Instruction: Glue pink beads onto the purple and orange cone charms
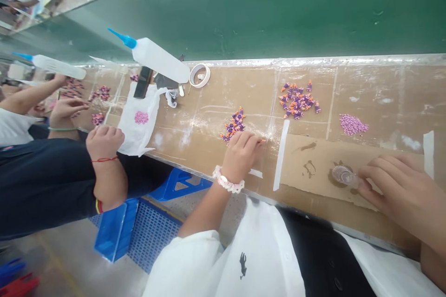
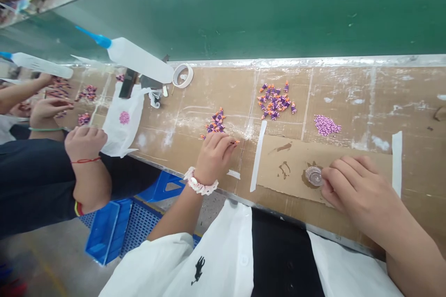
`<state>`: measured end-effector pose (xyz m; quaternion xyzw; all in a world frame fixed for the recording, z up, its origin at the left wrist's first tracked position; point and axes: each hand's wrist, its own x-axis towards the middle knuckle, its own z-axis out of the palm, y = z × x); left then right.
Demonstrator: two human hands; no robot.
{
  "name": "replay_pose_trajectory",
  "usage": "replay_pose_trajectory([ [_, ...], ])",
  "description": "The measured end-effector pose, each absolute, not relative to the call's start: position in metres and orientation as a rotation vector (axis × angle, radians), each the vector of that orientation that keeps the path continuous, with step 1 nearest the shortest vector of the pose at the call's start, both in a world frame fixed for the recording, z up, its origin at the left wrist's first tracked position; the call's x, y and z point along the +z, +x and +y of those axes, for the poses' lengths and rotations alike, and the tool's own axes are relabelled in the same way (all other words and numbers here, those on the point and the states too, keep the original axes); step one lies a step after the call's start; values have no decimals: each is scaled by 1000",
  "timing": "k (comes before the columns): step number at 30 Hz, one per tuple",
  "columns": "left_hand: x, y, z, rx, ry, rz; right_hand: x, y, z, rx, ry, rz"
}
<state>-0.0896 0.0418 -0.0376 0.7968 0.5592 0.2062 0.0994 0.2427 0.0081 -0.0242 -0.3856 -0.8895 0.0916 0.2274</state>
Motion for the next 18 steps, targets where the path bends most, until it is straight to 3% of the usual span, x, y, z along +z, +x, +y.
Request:
replay_pose_trajectory([
  [2,-31,-63,45,919,1956,1508,-23,241,9,307,-1064,-2400],
  [4,-25,-28,46,1007,1415,1262,-21,239,9,356,-1069,-2316],
  [8,-18,35,44,724,615,705,-16,230,8,388,-1203,-2090],
  [18,-30,51,38,469,318,444,-15,221,-3,283,-1349,-1979],
])
